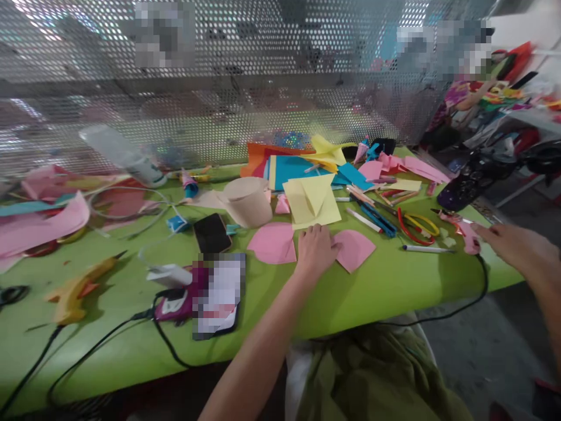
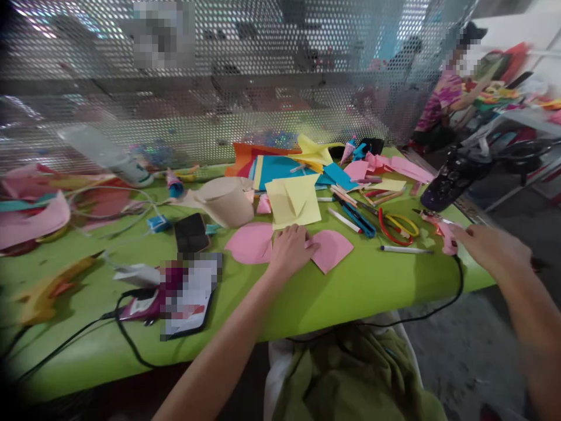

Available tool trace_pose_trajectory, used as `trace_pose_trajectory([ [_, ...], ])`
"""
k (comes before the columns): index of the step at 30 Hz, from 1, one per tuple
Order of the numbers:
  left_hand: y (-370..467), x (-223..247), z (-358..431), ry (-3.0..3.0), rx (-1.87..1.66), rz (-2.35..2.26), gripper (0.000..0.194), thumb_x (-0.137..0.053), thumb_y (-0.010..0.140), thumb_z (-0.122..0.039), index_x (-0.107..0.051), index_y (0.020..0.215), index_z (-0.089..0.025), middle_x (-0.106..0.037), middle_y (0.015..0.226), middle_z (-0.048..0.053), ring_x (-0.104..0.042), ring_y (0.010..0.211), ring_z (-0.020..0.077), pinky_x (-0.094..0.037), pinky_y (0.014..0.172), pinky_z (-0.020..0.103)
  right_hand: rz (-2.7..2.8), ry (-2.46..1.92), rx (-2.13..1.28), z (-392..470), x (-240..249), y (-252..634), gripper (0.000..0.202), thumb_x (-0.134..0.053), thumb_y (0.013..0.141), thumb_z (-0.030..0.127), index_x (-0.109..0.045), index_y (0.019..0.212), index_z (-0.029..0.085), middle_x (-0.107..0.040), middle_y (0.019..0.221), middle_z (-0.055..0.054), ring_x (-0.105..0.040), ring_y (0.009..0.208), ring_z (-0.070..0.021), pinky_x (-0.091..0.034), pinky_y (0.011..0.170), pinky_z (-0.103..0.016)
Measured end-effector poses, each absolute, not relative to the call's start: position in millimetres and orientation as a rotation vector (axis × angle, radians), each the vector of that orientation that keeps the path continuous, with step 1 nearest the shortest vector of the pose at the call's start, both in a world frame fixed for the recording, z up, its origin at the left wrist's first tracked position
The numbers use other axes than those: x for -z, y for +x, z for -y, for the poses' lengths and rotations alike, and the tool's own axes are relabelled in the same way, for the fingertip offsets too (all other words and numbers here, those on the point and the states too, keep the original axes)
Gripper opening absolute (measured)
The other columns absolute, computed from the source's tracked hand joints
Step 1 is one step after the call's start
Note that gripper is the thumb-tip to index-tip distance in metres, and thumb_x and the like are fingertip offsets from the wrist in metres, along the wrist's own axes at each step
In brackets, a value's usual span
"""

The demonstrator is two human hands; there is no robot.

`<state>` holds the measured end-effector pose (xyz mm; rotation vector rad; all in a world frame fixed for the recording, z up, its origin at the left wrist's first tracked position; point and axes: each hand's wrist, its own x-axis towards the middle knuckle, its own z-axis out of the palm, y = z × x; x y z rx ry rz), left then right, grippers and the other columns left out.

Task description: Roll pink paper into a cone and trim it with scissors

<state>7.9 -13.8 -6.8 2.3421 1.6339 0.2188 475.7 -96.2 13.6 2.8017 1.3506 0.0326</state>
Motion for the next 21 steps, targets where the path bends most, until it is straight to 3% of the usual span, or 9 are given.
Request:
trace_pose_trajectory([
  [3,9,8,14,2.329,-0.239,-1.612,0.028,-0.06,0.1,-0.046,-0.065,0.108,-0.019,-0.07,0.12,0.014,-0.064,0.118,0.0334,-0.046,0.103,0.05,-1.237,2.821,0.02,97,-26,460,0.06,-0.047,0.095,0.075,-0.079,0.116,0.028,-0.074,0.128,-0.026,-0.068,0.092,-0.0362,-0.036,0.07,-0.047],
  [5,10,8,15,2.317,-0.237,-1.589,0.023,-0.059,0.101,-0.041,-0.064,0.108,-0.019,-0.07,0.12,0.013,-0.064,0.118,0.032,-0.046,0.103,0.049,-1.417,2.807,0.021,97,-33,441,0.059,-0.048,0.095,0.076,-0.078,0.111,0.027,-0.077,0.12,-0.022,-0.067,0.091,-0.0339,-0.037,0.07,-0.045],
  [9,9,8,15,2.326,-0.268,-1.575,0.026,-0.059,0.101,-0.037,-0.06,0.12,-0.019,-0.068,0.128,0.012,-0.061,0.123,0.0305,-0.044,0.105,0.048,-1.943,2.793,0.316,91,-38,384,0.053,-0.052,0.096,0.074,-0.075,0.107,0.027,-0.076,0.082,-0.008,-0.063,0.068,-0.0238,-0.038,0.067,-0.038],
  [12,8,9,14,2.326,-0.261,-1.58,0.031,-0.061,0.1,-0.042,-0.058,0.122,-0.019,-0.065,0.131,0.012,-0.058,0.126,0.0308,-0.044,0.106,0.047,-2.372,2.552,0.445,78,-34,332,0.04,-0.061,0.094,0.065,-0.074,0.097,0.027,-0.077,0.091,-0.005,-0.066,0.079,-0.0237,-0.041,0.072,-0.036],
  [16,7,11,12,2.302,-0.258,-1.545,0.023,-0.059,0.1,-0.04,-0.06,0.111,-0.019,-0.065,0.128,0.012,-0.058,0.126,0.0306,-0.044,0.105,0.046,-2.507,2.327,0.74,50,-24,272,0.029,-0.067,0.092,0.054,-0.076,0.102,0.029,-0.08,0.098,-0.003,-0.07,0.086,-0.0244,-0.044,0.073,-0.033],
  [21,7,15,11,2.258,-0.363,-1.494,0.011,-0.058,0.096,-0.025,-0.06,0.106,-0.02,-0.069,0.123,0.011,-0.061,0.122,0.0307,-0.045,0.102,0.047,-2.57,2.256,0.792,18,-6,235,0.042,-0.078,0.082,0.057,-0.076,0.111,0.027,-0.08,0.101,-0.006,-0.071,0.086,-0.0274,-0.043,0.069,-0.034],
])
